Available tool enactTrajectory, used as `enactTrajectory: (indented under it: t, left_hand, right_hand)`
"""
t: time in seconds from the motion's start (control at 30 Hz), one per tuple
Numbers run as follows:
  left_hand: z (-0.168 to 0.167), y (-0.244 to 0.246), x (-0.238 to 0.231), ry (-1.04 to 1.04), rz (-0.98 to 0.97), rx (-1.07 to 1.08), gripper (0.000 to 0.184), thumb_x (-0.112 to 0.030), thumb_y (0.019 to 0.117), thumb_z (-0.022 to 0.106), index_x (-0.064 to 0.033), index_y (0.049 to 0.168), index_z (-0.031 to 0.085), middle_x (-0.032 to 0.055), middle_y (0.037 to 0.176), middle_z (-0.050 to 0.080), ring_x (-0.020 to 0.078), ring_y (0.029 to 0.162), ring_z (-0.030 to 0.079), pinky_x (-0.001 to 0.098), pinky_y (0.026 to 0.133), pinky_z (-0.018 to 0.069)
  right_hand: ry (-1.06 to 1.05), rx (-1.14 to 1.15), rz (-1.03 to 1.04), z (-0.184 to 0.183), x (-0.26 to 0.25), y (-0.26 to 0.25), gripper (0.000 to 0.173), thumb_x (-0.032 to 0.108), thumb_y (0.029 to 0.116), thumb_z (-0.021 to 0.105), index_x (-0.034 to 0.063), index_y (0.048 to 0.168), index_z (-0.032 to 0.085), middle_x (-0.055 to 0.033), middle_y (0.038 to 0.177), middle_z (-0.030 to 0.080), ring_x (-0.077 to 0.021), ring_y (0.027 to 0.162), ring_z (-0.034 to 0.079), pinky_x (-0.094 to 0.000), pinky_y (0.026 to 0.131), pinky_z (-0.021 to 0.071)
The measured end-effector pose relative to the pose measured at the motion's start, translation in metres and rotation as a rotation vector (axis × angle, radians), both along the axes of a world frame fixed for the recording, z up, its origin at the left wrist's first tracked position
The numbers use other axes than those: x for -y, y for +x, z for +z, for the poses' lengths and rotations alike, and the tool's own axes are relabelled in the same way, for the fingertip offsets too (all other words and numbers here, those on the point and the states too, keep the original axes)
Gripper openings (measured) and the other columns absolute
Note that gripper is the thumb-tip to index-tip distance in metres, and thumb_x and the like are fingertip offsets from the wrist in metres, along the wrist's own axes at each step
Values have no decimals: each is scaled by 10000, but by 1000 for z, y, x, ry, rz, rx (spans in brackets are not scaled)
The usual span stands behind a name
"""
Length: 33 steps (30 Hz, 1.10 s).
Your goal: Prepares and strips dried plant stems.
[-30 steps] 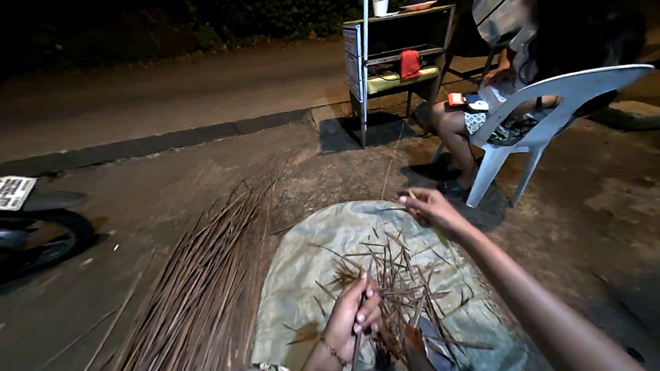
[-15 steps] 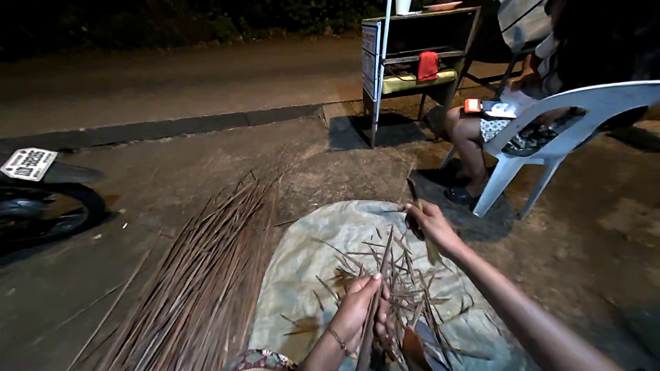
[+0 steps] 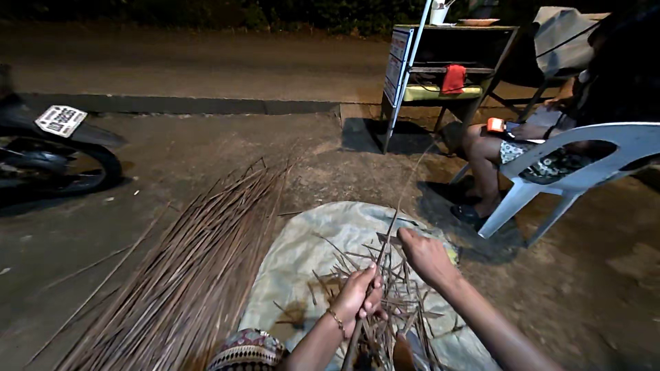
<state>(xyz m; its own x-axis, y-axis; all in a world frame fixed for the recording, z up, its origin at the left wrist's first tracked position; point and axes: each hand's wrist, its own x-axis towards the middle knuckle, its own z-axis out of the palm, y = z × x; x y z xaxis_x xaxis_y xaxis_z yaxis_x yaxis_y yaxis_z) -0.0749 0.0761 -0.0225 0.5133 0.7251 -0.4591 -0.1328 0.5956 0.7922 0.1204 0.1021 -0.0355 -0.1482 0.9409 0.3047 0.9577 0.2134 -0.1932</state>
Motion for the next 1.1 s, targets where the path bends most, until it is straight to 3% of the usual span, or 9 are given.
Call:
enactTrajectory:
  t: [0.07, 0.27, 0.33, 0.47, 0.57, 0.63, 0.8, 0.97, 1.1]
  left_hand:
    - [-1, 3, 1, -25, -13, 49, 468, -291, 1144, 217, -167, 763, 459, -108, 461, 330, 27, 366, 371, 200, 483, 486]
    - [-7, 1, 7, -88, -100, 180, 499, -289, 1138, 213, -170, 730, 475, -102, 463, 349, 8, 351, 346, 160, 422, 422]
    - [-9, 0, 8, -73, -105, 160, 500, -295, 1139, 203, -168, 740, 478, -100, 484, 370, 3, 364, 349, 151, 418, 407]
    - [-13, 0, -3, -61, -6, 130, 520, -297, 1142, 184, -159, 725, 464, -81, 485, 402, 37, 387, 398, 189, 476, 460]
    - [-8, -1, -9, -47, 98, 176, 499, -230, 1133, 162, -169, 733, 453, -98, 478, 370, 25, 378, 373, 176, 469, 444]
    - [-6, -3, -8, -49, 125, 191, 488, -184, 1113, 146, -185, 727, 446, -113, 468, 356, 11, 375, 360, 162, 458, 416]
    - [-12, 3, 3, -101, 29, 209, 497, -263, 1141, 207, -170, 720, 453, -102, 472, 362, 8, 365, 353, 154, 423, 393]
    - [-13, 11, 13, -126, -78, 166, 495, -273, 1143, 213, -159, 727, 458, -92, 473, 360, 9, 360, 349, 151, 410, 387]
    - [-17, 8, 10, -113, -77, 185, 508, -292, 1141, 193, -156, 743, 478, -90, 475, 361, 22, 371, 356, 175, 438, 415]
  right_hand:
    - [32, 6, -34, -3, -4, 11, 145, 20, 991, 548, -35, 1031, 676, -243, 879, 705, -443, 663, 702, -576, 554, 549]
    - [-157, -36, -421, 30, -16, 57, 305, 74, 1067, 444, -36, 1315, 584, -312, 1108, 682, -540, 918, 684, -679, 756, 518]
    - [-87, -24, -437, 38, -17, 73, 273, 57, 1051, 473, -56, 1267, 595, -314, 1076, 685, -535, 892, 689, -673, 722, 517]
    - [-202, -122, -210, 49, 0, 27, 273, 60, 1032, 501, -40, 1244, 641, -310, 1003, 705, -531, 889, 695, -679, 745, 524]
    - [-175, -101, 96, 21, 15, -26, 170, 52, 977, 577, -23, 1087, 682, -234, 891, 718, -447, 737, 714, -604, 632, 558]
    - [-52, -48, 154, 4, 16, -36, 101, 31, 946, 610, -21, 996, 679, -209, 840, 703, -403, 648, 705, -543, 555, 561]
    - [-42, 7, -115, 3, -4, 7, 197, 54, 1026, 510, -51, 1077, 670, -268, 921, 706, -473, 720, 706, -601, 599, 550]
    - [-261, 8, -477, 33, -17, 55, 311, 110, 1086, 411, -30, 1308, 578, -308, 1117, 683, -522, 984, 683, -660, 798, 519]
    - [-252, -82, -472, 52, -18, 72, 296, 144, 1082, 460, -21, 1293, 587, -305, 1078, 690, -516, 1001, 679, -668, 815, 508]
